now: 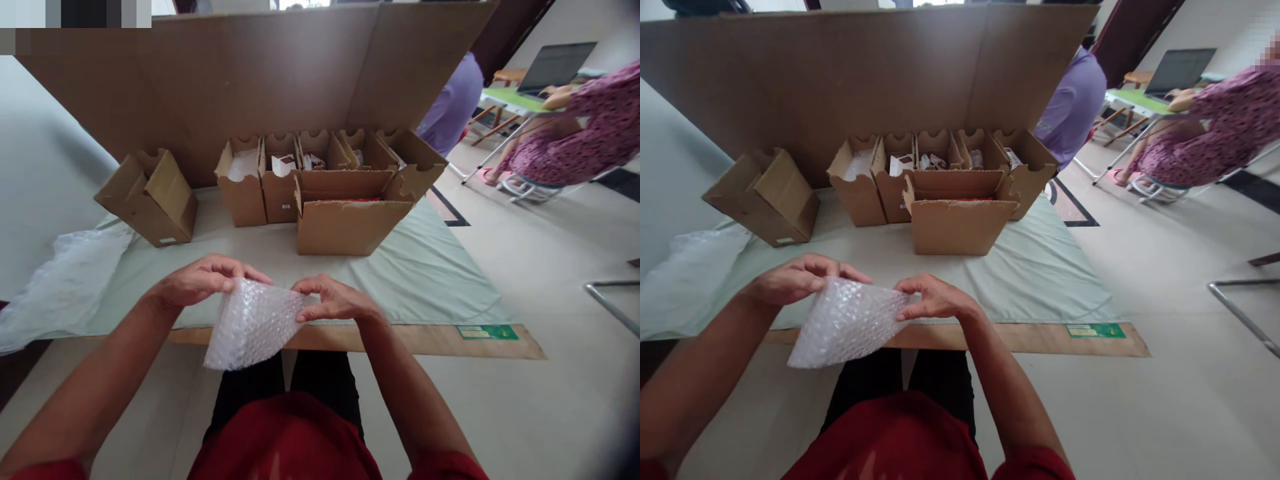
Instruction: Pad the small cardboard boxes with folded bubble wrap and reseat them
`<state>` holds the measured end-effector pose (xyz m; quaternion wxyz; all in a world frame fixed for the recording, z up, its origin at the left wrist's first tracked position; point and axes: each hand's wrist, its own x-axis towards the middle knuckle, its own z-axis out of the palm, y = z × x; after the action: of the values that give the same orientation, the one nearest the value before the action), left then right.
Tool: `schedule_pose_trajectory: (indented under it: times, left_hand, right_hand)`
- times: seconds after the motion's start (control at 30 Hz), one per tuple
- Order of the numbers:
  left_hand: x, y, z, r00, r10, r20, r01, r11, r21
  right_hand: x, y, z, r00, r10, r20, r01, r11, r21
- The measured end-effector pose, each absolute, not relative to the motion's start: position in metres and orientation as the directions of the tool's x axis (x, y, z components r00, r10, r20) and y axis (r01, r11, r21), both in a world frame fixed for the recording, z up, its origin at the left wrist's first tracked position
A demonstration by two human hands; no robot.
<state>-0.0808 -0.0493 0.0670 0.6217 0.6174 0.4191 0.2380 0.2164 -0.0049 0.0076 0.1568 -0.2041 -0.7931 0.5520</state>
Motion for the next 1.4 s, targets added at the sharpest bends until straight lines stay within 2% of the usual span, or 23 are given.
schedule_pose_trajectory:
  times: [0.1,0.27,0.33,0.4,0.47,0.6,0.67,0.87,0.93,1.03,1.2,1.3,1.4]
  left_hand:
    - [-0.112,-0.049,0.073,0.388,0.885,-0.258,0.412,0.084,0.907]
    - [-0.128,-0.027,0.053,0.315,0.868,-0.385,0.768,0.006,0.641]
    - [-0.121,-0.016,0.033,0.247,0.917,-0.312,0.847,-0.049,0.529]
    - [-0.112,-0.012,0.011,0.181,0.972,-0.151,0.899,-0.101,0.427]
    - [-0.1,-0.019,-0.01,0.205,0.979,-0.003,0.902,-0.187,0.388]
    - [-0.063,-0.051,-0.039,0.432,0.891,0.141,0.773,-0.447,0.45]
    - [-0.036,-0.066,-0.048,0.484,0.849,0.212,0.711,-0.523,0.47]
    - [0.047,-0.079,-0.066,0.425,0.783,0.454,0.681,-0.607,0.409]
    - [0.059,-0.078,-0.067,0.387,0.782,0.488,0.667,-0.603,0.438]
    - [0.058,-0.071,-0.062,0.404,0.811,0.424,0.592,-0.585,0.555]
    - [0.04,-0.054,-0.045,0.599,0.782,0.175,0.451,-0.509,0.733]
    - [0.04,-0.048,-0.037,0.575,0.806,0.141,0.461,-0.462,0.758]
    - [0.046,-0.051,-0.036,0.555,0.806,0.207,0.504,-0.523,0.687]
  right_hand:
    - [0.238,-0.008,-0.006,-0.821,0.563,-0.091,0.219,0.165,-0.962]
    - [0.272,-0.006,-0.017,-0.611,0.779,-0.144,0.209,-0.018,-0.978]
    - [0.275,-0.002,-0.024,-0.506,0.846,-0.167,0.203,-0.072,-0.977]
    - [0.277,0.002,-0.034,-0.382,0.906,-0.182,0.199,-0.112,-0.974]
    - [0.279,0.003,-0.046,-0.255,0.948,-0.19,0.179,-0.147,-0.973]
    - [0.281,-0.001,-0.06,-0.13,0.972,-0.194,0.09,-0.184,-0.979]
    - [0.276,-0.005,-0.061,-0.101,0.975,-0.199,0.047,-0.195,-0.98]
    - [0.25,-0.025,-0.055,-0.046,0.975,-0.216,-0.121,-0.221,-0.968]
    - [0.245,-0.033,-0.053,-0.024,0.976,-0.218,-0.171,-0.219,-0.961]
    - [0.246,-0.039,-0.052,0.004,0.974,-0.228,-0.201,-0.223,-0.954]
    - [0.252,-0.042,-0.055,-0.065,0.948,-0.31,-0.195,-0.317,-0.928]
    - [0.255,-0.042,-0.056,-0.082,0.944,-0.32,-0.202,-0.33,-0.922]
    - [0.259,-0.041,-0.055,-0.054,0.942,-0.332,-0.229,-0.336,-0.914]
